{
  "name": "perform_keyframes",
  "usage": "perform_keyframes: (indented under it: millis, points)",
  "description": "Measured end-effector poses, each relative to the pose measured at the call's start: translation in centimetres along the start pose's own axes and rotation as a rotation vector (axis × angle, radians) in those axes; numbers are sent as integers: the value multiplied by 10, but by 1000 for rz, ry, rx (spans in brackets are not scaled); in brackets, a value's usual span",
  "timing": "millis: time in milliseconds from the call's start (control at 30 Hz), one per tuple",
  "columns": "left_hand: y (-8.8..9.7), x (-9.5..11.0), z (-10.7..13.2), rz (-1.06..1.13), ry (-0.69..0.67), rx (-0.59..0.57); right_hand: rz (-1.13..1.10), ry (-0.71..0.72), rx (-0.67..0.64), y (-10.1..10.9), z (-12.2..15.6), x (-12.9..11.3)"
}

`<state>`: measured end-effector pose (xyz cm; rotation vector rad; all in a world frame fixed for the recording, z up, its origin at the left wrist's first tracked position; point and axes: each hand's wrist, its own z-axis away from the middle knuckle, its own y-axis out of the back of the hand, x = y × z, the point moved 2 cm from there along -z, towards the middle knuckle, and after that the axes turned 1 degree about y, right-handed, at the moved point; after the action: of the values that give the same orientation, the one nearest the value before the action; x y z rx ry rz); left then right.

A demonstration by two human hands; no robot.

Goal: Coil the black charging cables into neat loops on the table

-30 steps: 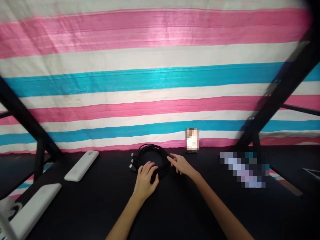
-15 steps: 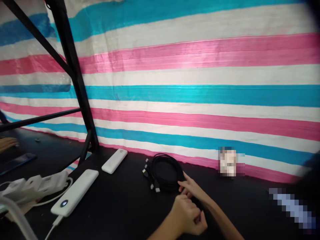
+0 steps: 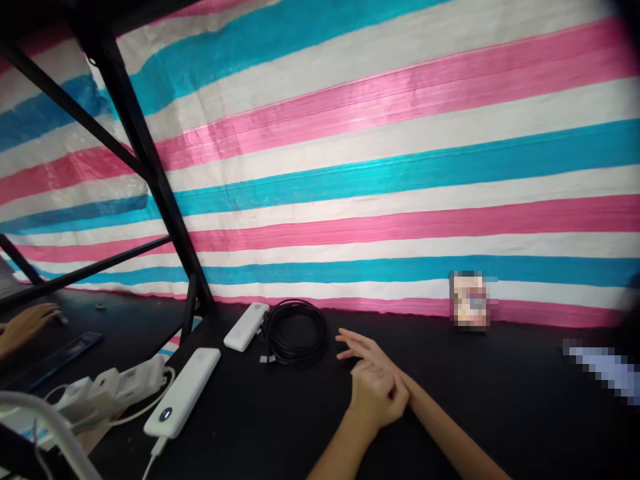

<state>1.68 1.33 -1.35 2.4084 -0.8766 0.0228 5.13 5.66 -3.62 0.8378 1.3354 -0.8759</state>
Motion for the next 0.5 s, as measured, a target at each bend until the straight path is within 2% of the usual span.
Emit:
perform_keyframes:
  millis: [67, 200, 333, 500]
  points:
    - [-4, -3, -1, 1, 20, -23, -206, 2, -19, 25, -5, -10]
    - [-8, -8, -4, -19, 108, -27, -330, 6, -39, 57, 1, -12]
    - [0, -21, -13, -92, 252, 18, -471, -66, -157, 63, 6, -9]
    - [27, -51, -24, -199, 434, 57, -594, -160, -196, 60, 3, -16]
